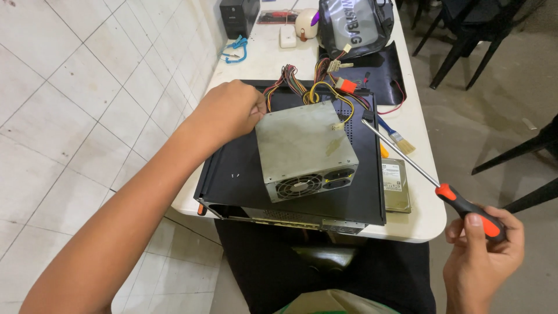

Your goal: A person unscrews a power supply unit from a computer case, opens the PSU housing, and cleans the internal components with a brush.

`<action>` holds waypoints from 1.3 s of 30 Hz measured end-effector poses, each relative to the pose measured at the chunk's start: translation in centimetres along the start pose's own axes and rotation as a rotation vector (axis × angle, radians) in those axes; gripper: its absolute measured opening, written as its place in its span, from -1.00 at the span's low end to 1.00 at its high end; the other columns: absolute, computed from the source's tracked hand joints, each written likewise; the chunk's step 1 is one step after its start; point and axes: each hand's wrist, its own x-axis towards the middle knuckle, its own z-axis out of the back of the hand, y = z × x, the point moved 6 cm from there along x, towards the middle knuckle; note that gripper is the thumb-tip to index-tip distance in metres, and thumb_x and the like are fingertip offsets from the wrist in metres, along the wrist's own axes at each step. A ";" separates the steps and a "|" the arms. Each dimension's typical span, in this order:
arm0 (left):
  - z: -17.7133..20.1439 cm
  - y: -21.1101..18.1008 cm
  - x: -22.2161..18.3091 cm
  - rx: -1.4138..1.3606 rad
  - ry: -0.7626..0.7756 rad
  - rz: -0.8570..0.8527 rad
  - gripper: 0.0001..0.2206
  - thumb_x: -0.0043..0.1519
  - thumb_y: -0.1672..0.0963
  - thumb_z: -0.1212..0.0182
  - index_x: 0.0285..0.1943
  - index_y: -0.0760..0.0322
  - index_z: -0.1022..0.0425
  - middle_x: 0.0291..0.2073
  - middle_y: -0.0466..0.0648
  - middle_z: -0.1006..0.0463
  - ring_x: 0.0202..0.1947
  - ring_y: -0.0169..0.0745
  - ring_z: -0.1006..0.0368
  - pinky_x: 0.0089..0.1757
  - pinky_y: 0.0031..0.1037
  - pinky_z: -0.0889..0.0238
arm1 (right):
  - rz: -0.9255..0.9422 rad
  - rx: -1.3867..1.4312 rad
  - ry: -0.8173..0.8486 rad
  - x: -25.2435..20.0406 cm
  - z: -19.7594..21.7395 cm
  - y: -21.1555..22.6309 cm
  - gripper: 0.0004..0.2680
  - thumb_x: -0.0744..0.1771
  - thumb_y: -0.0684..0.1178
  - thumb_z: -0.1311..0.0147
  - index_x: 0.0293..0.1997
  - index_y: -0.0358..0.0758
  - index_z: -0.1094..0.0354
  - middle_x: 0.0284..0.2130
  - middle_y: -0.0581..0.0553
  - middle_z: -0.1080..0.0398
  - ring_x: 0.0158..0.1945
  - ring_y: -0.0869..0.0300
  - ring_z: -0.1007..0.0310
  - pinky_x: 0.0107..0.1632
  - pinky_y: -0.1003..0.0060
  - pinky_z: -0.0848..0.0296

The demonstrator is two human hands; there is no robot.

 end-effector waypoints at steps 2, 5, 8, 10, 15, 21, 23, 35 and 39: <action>-1.3 0.5 0.5 0.124 -0.040 -0.072 -0.82 0.12 0.23 0.06 -0.53 0.17 -0.38 -0.56 -0.01 -0.46 -0.53 0.16 -0.33 -0.45 -0.11 -0.17 | -0.007 -0.023 0.007 -0.1 -0.4 0.4 -0.84 0.48 -0.09 -0.12 0.13 -0.15 -0.19 -0.38 -0.05 -0.22 -0.46 0.23 -0.26 -0.29 0.35 -0.30; -2.7 0.5 0.8 0.286 -0.054 -0.173 -0.87 0.24 0.23 0.06 -0.37 0.26 -0.35 -0.44 0.11 -0.47 -0.47 0.28 -0.40 -0.45 0.01 -0.23 | -0.013 -0.040 0.010 -0.2 -0.5 0.4 -0.85 0.48 -0.10 -0.11 0.13 -0.15 -0.19 -0.39 -0.06 -0.23 -0.46 0.22 -0.27 -0.30 0.36 -0.29; -1.6 -0.3 -0.2 0.238 0.022 -0.104 -0.87 0.22 0.26 0.11 -0.16 0.30 -0.36 -0.25 0.13 -0.46 -0.37 0.31 -0.45 -0.40 0.05 -0.28 | 0.001 -0.019 0.005 -0.1 -0.2 0.2 -0.85 0.48 -0.11 -0.12 0.12 -0.16 -0.20 -0.37 -0.08 -0.25 -0.46 0.23 -0.28 -0.29 0.36 -0.30; 0.2 -0.6 -2.5 0.148 0.073 -0.003 -0.86 0.22 0.26 0.14 -0.11 0.32 -0.31 -0.20 0.15 -0.42 -0.38 0.34 -0.42 -0.39 0.08 -0.24 | 0.010 -0.008 0.007 0.2 0.3 0.0 -0.84 0.48 -0.10 -0.13 0.12 -0.16 -0.20 -0.40 -0.07 -0.25 -0.46 0.24 -0.29 -0.28 0.37 -0.32; -2.2 2.3 -9.6 -0.012 -0.036 0.200 -0.76 0.42 0.12 0.13 -0.25 0.33 -0.39 -0.36 0.14 -0.50 -0.32 0.25 -0.39 -0.25 0.01 -0.25 | -0.003 -0.047 0.008 0.2 0.4 -0.1 -0.84 0.51 -0.10 -0.11 0.16 -0.18 -0.17 -0.40 -0.07 -0.15 -0.43 0.24 -0.22 -0.26 0.33 -0.27; -6.1 3.2 -12.9 -0.015 -0.117 0.183 -0.89 0.34 0.11 -0.13 -0.20 0.11 -0.56 -0.32 -0.14 -0.61 -0.16 0.02 -0.44 -0.16 -0.17 -0.27 | 0.051 -0.044 0.004 0.9 1.0 -1.4 -0.82 0.51 -0.11 -0.13 0.18 -0.20 -0.16 -0.25 -0.12 -0.22 -0.42 0.19 -0.27 -0.26 0.30 -0.28; -5.2 3.3 -12.2 -0.037 -0.045 0.182 -0.87 0.31 0.12 -0.15 -0.12 0.13 -0.62 -0.29 -0.19 -0.66 -0.15 0.03 -0.46 -0.16 -0.16 -0.32 | 0.039 -0.050 -0.009 0.8 1.0 -1.2 -0.81 0.51 -0.10 -0.12 0.20 -0.19 -0.15 -0.27 -0.11 -0.21 -0.42 0.20 -0.26 -0.26 0.31 -0.27; 2.0 -8.7 2.7 -0.172 -0.157 -0.220 -0.87 0.22 0.15 -0.13 -0.30 0.18 -0.61 -0.32 -0.12 -0.68 -0.22 0.09 -0.51 -0.30 -0.07 -0.33 | 0.007 -0.043 -0.037 0.4 0.7 -0.4 -0.84 0.51 -0.13 -0.13 0.16 -0.18 -0.18 -0.24 -0.09 -0.22 -0.42 0.22 -0.25 -0.27 0.32 -0.30; -1.7 -9.2 6.9 -0.048 -0.083 -0.222 -0.84 0.03 0.25 0.01 -0.58 0.28 -0.46 -0.68 -0.02 -0.38 -0.53 0.17 -0.34 -0.47 -0.09 -0.22 | -0.004 0.012 -0.053 0.4 1.0 -0.5 -0.83 0.49 -0.13 -0.13 0.15 -0.19 -0.18 -0.09 -0.22 -0.37 -0.42 0.22 -0.27 -0.28 0.35 -0.32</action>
